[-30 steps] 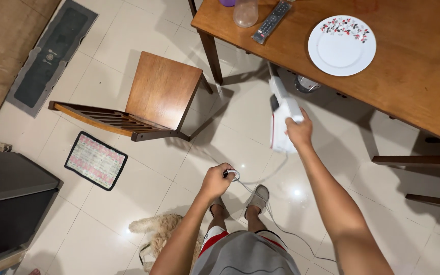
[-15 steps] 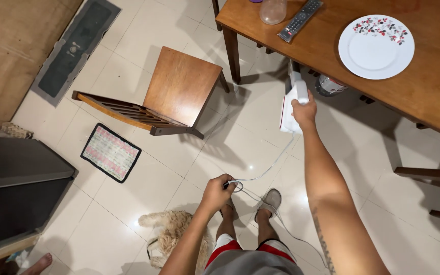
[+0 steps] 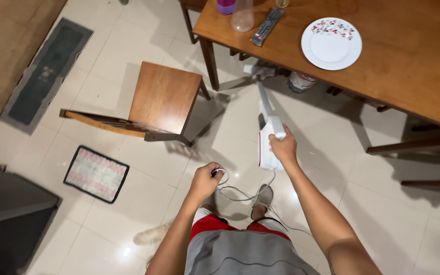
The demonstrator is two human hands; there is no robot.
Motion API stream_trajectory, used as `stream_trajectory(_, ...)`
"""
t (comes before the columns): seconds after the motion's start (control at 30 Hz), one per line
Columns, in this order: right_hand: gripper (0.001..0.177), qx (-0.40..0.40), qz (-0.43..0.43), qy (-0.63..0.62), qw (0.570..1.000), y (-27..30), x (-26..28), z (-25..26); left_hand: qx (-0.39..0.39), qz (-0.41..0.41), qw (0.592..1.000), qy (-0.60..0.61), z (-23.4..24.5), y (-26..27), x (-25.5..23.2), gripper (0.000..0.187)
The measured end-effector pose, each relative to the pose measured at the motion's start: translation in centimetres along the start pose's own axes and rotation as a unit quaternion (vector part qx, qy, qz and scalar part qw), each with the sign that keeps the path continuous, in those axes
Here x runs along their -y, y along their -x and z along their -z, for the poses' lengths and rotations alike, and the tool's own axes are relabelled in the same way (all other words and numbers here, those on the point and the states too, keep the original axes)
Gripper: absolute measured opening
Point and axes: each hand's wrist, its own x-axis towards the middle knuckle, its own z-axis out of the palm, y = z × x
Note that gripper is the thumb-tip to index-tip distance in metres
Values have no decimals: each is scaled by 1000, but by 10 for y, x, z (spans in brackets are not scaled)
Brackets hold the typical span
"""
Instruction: Vacuuming the floor around furniture and a wheelchair using a handheld vacuum.
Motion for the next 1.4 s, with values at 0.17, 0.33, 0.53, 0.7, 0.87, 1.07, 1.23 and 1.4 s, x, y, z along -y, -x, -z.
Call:
stream_trajectory(0.17,37,0,-54,-63,997,57,28,-12,39,-77,996,-21,35,-24,25,21)
stream_trajectory(0.33,28,16,-95,-193,977,94,37,-70,98,-111,989,-24,93,-40,41,21)
stream_trajectory(0.53,20,-58,-124,-383,914,100,53,-172,107,-146,983,32,152,-47,67,18)
stream_trajectory(0.7,19,-119,-83,-360,922,62,58,-210,65,-108,992,20,181,-38,80,17)
stream_trajectory(0.87,20,-111,-54,-315,941,27,32,-191,98,-63,993,3,197,-27,97,17)
stream_trajectory(1.07,20,-46,-75,-181,980,100,56,-128,126,-77,988,-43,190,-28,105,18)
stream_trajectory(1.23,21,-5,-71,-106,992,180,72,-69,143,-87,983,-70,161,-18,99,20)
stream_trajectory(1.4,32,48,-78,50,995,248,78,-7,161,-145,975,-56,124,-3,96,21)
